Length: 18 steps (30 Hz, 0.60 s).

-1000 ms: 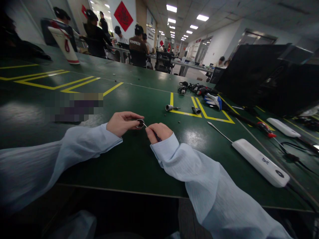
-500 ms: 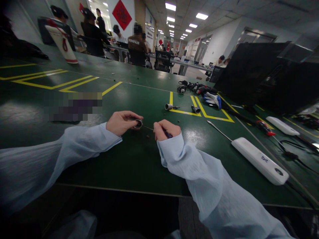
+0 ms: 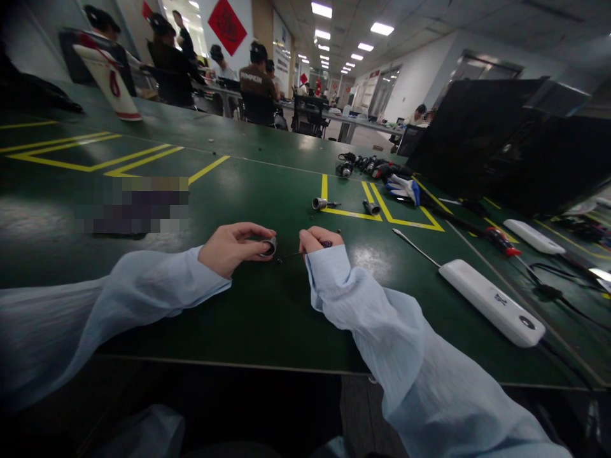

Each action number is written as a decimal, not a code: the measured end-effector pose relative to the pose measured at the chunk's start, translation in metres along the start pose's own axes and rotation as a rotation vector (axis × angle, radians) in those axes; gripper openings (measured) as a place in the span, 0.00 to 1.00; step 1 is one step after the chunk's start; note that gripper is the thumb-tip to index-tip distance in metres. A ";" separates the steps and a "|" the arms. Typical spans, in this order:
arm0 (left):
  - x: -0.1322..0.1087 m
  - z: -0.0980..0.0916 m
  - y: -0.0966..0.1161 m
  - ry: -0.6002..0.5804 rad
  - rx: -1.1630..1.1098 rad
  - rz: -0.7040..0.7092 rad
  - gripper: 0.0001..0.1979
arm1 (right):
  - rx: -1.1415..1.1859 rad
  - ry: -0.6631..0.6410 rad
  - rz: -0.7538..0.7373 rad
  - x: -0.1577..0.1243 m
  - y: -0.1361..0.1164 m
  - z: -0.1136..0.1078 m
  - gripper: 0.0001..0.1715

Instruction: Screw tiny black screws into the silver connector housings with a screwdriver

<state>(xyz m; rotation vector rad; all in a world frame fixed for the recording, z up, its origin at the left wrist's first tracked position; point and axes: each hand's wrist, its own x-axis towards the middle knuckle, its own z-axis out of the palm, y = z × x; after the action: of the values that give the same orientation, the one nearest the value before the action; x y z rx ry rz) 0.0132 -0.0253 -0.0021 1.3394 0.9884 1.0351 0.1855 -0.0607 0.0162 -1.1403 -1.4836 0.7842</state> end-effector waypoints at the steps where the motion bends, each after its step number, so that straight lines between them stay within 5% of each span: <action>1: -0.001 0.001 0.000 0.002 -0.003 -0.009 0.11 | 0.004 -0.011 0.014 0.000 0.000 0.000 0.18; 18: -0.001 0.001 -0.003 -0.053 -0.012 -0.001 0.10 | 0.056 -0.117 0.057 0.000 -0.005 0.001 0.17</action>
<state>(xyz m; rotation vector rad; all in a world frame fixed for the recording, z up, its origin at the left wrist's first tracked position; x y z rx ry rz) 0.0141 -0.0261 -0.0055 1.3496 0.9421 0.9983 0.1836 -0.0620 0.0202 -1.1145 -1.5214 0.9399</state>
